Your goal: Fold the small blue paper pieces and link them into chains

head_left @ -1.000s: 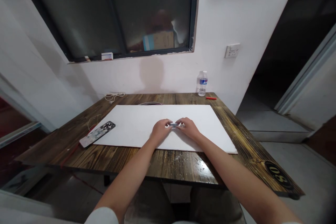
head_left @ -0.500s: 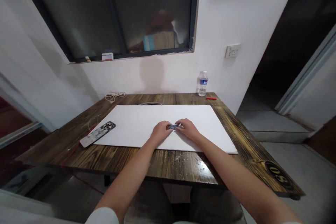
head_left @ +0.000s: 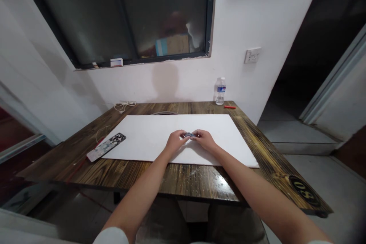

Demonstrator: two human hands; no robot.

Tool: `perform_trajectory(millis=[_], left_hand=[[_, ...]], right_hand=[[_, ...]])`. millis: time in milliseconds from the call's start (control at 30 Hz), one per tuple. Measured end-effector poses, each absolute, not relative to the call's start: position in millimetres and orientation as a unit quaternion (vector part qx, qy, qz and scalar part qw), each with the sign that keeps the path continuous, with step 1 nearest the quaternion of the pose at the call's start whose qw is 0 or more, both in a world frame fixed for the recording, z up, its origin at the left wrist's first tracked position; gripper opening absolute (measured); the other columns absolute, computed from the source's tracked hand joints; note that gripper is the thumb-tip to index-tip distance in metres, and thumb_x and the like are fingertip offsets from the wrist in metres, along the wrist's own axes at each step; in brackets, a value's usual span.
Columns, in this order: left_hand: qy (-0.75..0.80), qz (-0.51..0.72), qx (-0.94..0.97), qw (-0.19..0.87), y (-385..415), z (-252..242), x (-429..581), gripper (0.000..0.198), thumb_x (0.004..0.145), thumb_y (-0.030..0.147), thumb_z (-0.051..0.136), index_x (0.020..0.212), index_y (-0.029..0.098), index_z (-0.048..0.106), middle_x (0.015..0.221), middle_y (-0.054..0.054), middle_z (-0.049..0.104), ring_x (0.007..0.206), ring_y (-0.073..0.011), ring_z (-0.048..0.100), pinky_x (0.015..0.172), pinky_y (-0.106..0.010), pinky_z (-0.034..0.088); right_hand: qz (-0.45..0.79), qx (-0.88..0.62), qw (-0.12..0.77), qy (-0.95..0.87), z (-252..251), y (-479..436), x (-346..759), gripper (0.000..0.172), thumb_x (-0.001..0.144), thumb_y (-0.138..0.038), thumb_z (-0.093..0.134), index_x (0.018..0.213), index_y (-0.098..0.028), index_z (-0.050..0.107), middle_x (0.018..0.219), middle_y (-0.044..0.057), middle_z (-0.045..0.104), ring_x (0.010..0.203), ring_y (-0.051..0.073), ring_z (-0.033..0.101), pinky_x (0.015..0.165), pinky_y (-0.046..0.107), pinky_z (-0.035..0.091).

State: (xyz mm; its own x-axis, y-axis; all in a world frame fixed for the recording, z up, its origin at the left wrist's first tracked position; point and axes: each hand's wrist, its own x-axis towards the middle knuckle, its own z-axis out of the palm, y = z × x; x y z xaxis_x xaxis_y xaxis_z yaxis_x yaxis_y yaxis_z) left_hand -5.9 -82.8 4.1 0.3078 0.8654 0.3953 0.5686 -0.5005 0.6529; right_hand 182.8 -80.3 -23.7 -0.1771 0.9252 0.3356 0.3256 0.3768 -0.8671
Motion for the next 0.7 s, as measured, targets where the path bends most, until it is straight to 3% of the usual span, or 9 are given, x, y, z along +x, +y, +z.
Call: perform_trajectory(millis=[233, 400, 700], left_hand=[[0.459, 0.340, 0.804, 0.165, -88.1, 7.3, -3.9, 0.011, 0.078, 0.024, 0.062, 0.083, 0.018, 0.070, 0.079, -0.002, 0.068, 0.074, -0.0162, 0.060, 0.068, -0.026, 0.044], [0.447, 0.315, 0.827, 0.128, -90.9, 10.0, -3.4, 0.010, 0.078, 0.019, 0.060, 0.083, 0.019, 0.069, 0.081, -0.003, 0.066, 0.076, -0.0166, 0.059, 0.072, -0.028, 0.044], [0.465, 0.300, 0.820, 0.148, -87.3, 4.8, -4.1, 0.013, 0.079, 0.027, 0.065, 0.088, 0.020, 0.070, 0.086, -0.003, 0.069, 0.078, -0.0178, 0.061, 0.070, -0.028, 0.044]], right_hand=[[0.251, -0.449, 0.450, -0.730, -20.7, -82.6, 183.7, 0.013, 0.076, -0.026, 0.068, 0.089, -0.023, 0.072, 0.089, 0.003, 0.069, 0.087, 0.019, 0.059, 0.076, 0.030, 0.044], [0.216, -0.464, 0.397, -0.762, -18.7, -84.6, 183.0, 0.007, 0.078, -0.022, 0.067, 0.082, -0.022, 0.072, 0.079, 0.003, 0.068, 0.080, 0.019, 0.058, 0.072, 0.029, 0.041], [0.203, -0.473, 0.378, -0.769, -24.0, -80.0, 183.3, 0.010, 0.078, -0.027, 0.070, 0.086, -0.022, 0.074, 0.086, 0.004, 0.071, 0.091, 0.022, 0.059, 0.080, 0.032, 0.042]])
